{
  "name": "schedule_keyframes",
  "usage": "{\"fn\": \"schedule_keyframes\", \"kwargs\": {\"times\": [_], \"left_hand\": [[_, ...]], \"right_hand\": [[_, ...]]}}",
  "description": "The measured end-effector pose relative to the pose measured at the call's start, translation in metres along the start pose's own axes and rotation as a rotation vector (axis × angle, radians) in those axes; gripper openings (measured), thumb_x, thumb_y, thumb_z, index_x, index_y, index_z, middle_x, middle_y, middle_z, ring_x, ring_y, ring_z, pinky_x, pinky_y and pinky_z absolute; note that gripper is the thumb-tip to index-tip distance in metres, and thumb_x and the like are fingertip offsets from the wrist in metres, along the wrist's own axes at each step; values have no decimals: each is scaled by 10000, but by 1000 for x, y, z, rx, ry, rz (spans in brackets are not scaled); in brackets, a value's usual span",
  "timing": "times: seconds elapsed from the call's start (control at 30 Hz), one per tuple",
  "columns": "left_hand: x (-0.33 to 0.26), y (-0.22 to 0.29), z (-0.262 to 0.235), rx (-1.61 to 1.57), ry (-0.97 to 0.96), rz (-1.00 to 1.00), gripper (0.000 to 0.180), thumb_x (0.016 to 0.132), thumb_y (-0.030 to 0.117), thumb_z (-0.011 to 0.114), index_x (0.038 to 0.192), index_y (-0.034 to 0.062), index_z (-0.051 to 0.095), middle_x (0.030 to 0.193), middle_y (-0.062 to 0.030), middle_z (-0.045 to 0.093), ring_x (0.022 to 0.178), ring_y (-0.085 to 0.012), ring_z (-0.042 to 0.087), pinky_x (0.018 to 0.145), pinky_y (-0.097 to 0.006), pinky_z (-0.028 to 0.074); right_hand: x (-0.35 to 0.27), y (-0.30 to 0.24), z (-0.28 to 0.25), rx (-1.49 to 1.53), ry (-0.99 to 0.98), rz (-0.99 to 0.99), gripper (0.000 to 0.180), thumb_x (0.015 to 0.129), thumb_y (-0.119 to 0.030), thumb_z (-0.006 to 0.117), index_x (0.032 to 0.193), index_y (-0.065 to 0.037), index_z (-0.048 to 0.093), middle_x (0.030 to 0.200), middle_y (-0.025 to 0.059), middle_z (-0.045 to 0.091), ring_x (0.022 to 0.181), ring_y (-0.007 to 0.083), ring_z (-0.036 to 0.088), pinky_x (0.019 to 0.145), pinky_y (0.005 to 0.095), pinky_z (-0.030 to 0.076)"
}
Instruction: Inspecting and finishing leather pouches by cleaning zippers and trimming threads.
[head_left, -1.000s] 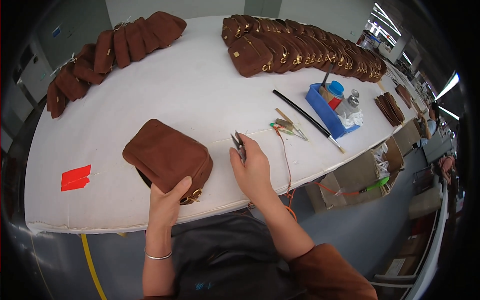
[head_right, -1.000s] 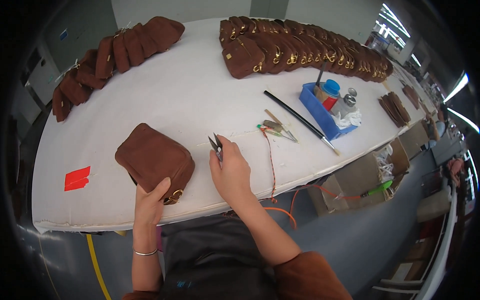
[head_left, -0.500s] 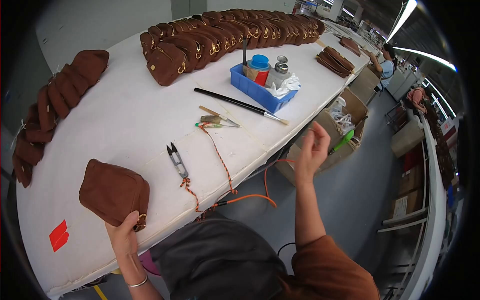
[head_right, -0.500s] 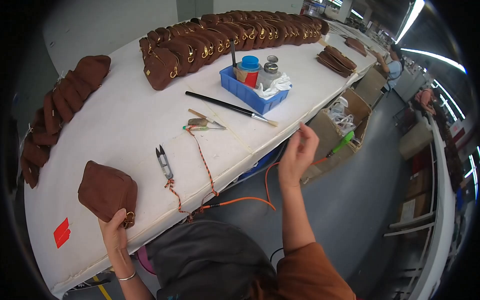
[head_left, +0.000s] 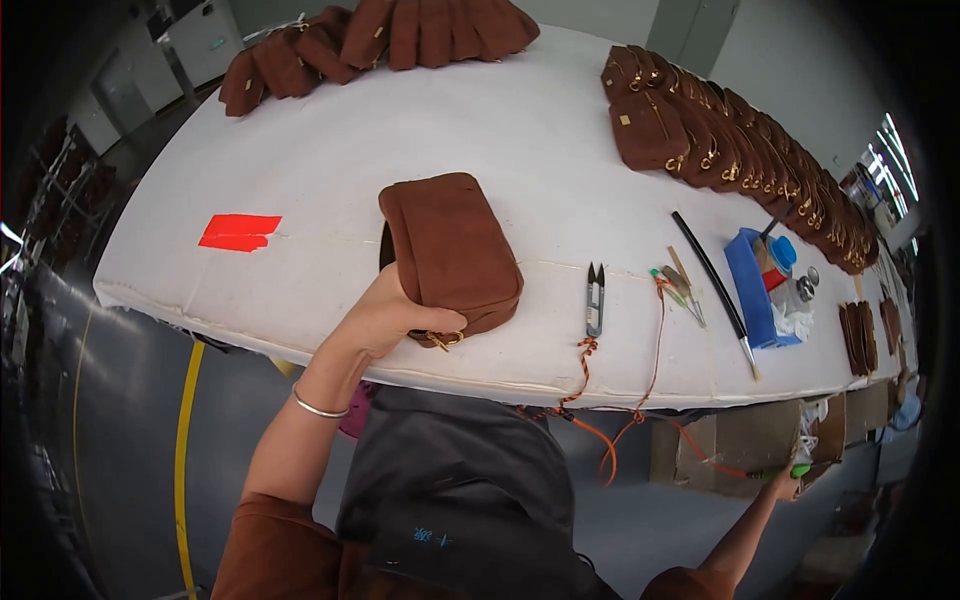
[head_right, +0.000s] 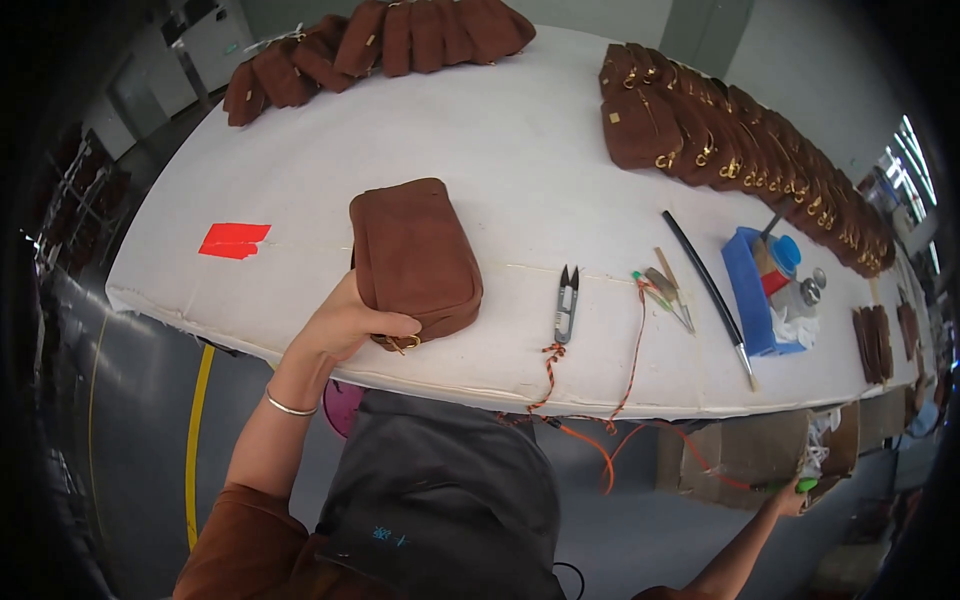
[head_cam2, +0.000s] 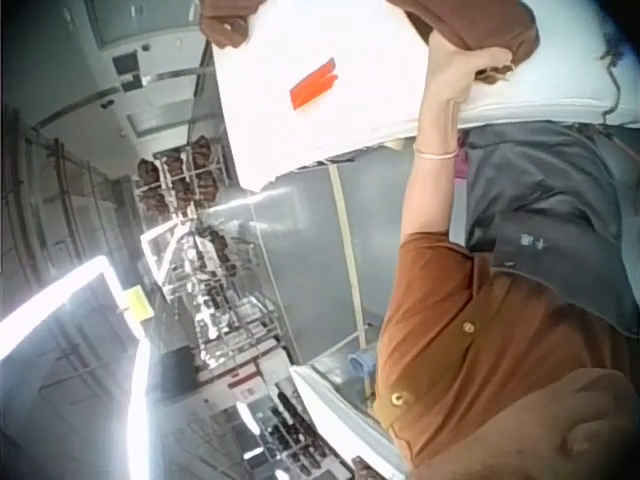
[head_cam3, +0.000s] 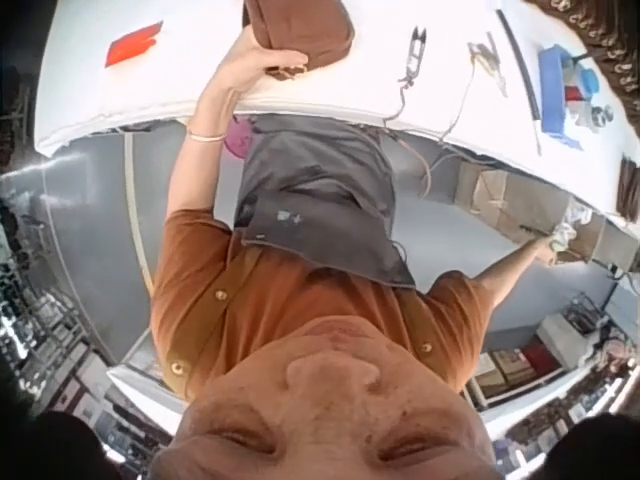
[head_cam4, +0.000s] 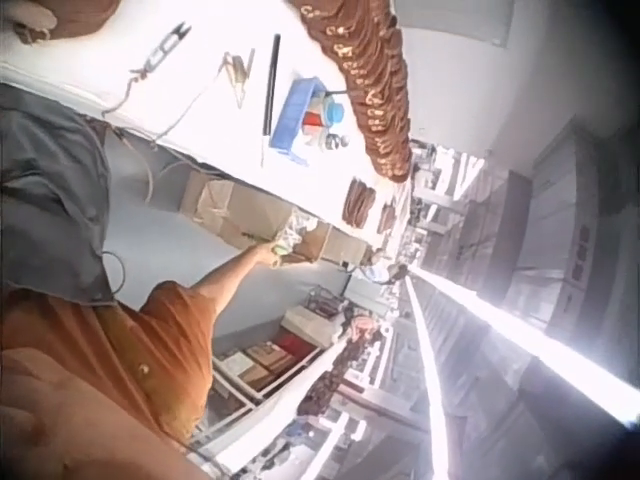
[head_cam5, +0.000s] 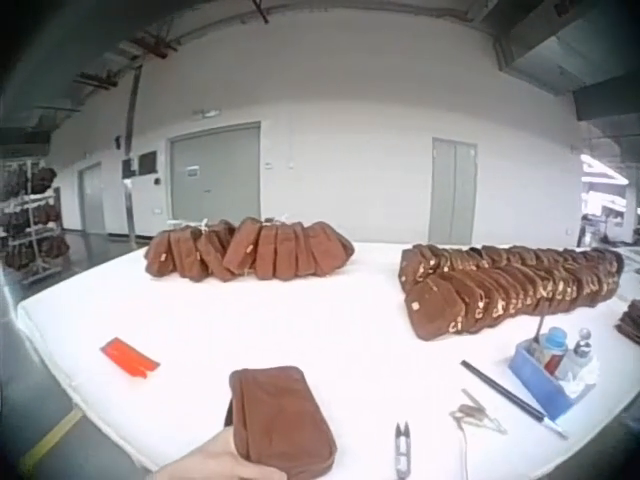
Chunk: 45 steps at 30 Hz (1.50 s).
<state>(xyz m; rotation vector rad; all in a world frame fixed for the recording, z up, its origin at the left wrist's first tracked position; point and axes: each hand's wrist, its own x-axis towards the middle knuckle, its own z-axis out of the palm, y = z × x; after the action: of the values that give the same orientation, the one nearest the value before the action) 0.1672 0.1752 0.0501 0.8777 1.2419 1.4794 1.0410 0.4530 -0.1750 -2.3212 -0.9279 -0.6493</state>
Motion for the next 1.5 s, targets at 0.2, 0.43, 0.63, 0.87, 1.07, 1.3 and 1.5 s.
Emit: {"fn": "schedule_keyframes", "kwargs": {"times": [0.2, 0.43, 0.63, 0.87, 1.07, 1.3, 1.5], "left_hand": [[-2, 17, 4, 95, -32, -169, 584, 672, 10, 759, 1223, 12, 566, 1042, -56, 644, 903, -146, 622, 733, -296, 518], [-18, 16, -19, 104, -98, -185, 583, 650, 12, 762, 1203, 7, 578, 1058, -69, 651, 938, -154, 613, 767, -293, 516], [-22, 9, -16, 155, -185, -56, 615, 630, 35, 783, 1207, -1, 574, 1093, -60, 644, 998, -158, 597, 844, -293, 495], [-49, 11, -33, 85, -176, -49, 593, 629, 28, 776, 1187, -4, 575, 1085, -50, 635, 1013, -157, 587, 871, -297, 488], [-55, 12, -37, 22, -214, -63, 601, 617, 12, 769, 1185, -15, 571, 1099, -57, 633, 1015, -152, 585, 895, -292, 477], [-54, 11, -37, 4, -215, -42, 604, 612, 4, 761, 1186, -20, 572, 1102, -58, 634, 1026, -151, 584, 912, -287, 469], [-53, 5, -41, 9, -211, -51, 627, 610, 7, 764, 1203, -20, 562, 1113, -62, 630, 1031, -161, 584, 919, -291, 466]], "right_hand": [[-8, 1, -68, 264, 210, 1, 644, 801, -558, 673, 1041, 39, 689, 976, 258, 683, 907, 444, 645, 800, 500, 507], [-41, -173, -271, 865, -29, -412, 399, 961, -280, 603, 1211, 31, 594, 1003, 117, 674, 706, 179, 571, 603, 303, 451], [-203, -289, -447, 870, -1047, -1064, 312, 841, -68, 588, 1139, 9, 534, 944, 80, 632, 770, 166, 589, 736, 318, 485], [-290, -355, -482, 686, -1284, -1662, 359, 867, -175, 705, 1105, -16, 489, 762, 182, 640, 678, 385, 652, 596, 431, 518], [-307, -368, -487, 700, -1314, -1646, 345, 868, -214, 706, 1094, -29, 523, 757, 186, 630, 648, 413, 621, 587, 454, 481], [-310, -378, -496, 629, -1322, -1724, 355, 887, -197, 681, 1102, -17, 463, 710, 183, 618, 653, 402, 634, 569, 450, 501], [-314, -382, -498, 653, -1276, -1752, 340, 895, -188, 670, 1100, -13, 463, 683, 182, 612, 631, 405, 628, 559, 454, 497]]}}
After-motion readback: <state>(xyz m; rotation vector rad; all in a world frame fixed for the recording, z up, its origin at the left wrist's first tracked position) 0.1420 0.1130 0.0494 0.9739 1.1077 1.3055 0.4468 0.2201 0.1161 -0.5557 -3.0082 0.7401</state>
